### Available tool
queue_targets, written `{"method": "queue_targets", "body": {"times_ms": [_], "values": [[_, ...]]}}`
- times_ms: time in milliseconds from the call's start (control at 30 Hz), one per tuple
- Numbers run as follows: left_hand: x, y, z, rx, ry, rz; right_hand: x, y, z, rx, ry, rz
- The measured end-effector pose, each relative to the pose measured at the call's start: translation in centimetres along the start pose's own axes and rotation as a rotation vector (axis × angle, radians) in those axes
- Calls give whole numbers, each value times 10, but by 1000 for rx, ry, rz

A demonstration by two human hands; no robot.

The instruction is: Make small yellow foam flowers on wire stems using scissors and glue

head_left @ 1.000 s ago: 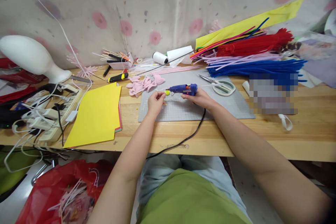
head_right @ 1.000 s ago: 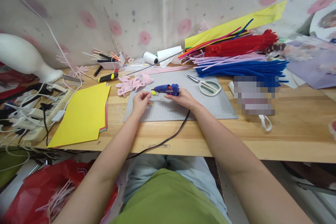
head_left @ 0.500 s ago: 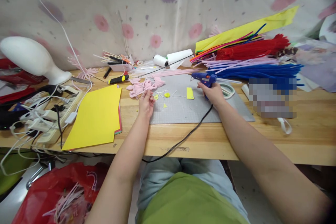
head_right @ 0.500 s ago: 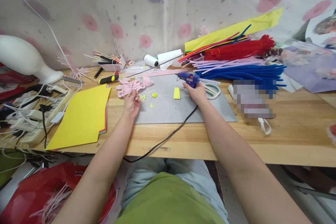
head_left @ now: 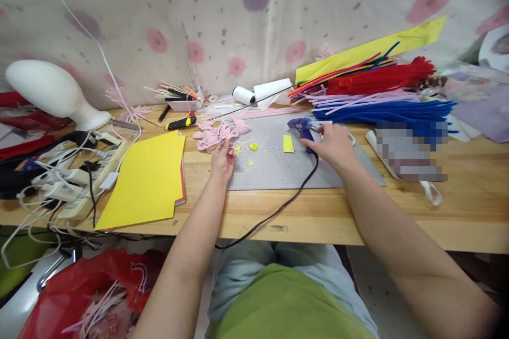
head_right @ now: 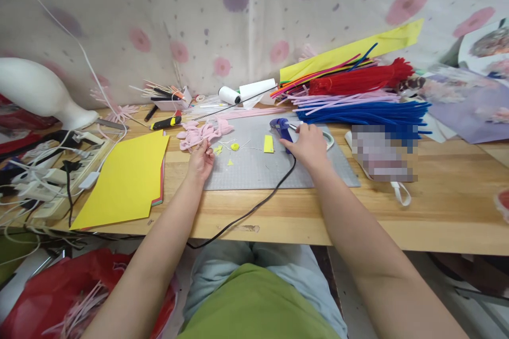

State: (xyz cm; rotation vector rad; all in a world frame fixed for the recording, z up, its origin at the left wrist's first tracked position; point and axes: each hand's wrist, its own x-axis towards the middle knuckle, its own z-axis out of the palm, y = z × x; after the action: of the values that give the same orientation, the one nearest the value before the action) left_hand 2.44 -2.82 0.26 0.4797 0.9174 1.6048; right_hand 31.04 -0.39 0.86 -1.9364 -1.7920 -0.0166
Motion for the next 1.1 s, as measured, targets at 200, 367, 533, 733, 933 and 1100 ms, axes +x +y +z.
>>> {"method": "queue_targets", "body": {"times_ms": [200, 367, 533, 733, 933, 1100], "values": [[-1, -1, 1, 40, -32, -2, -16, -31, -31, -79, -415, -61], [-2, -3, 2, 52, -37, 10, -24, -77, 2, 325, -549, -299], [-1, -4, 1, 75, -39, 14, -24, -111, 40, 409, -546, -335], [2, -5, -2, 48, -63, 14, -27, -134, 41, 201, -562, -455], [2, -11, -2, 229, -79, 94, -18, -125, 45, 348, -577, -374], [-4, -29, 0, 625, -235, 206, -15, -96, 60, 797, -463, -34]]}}
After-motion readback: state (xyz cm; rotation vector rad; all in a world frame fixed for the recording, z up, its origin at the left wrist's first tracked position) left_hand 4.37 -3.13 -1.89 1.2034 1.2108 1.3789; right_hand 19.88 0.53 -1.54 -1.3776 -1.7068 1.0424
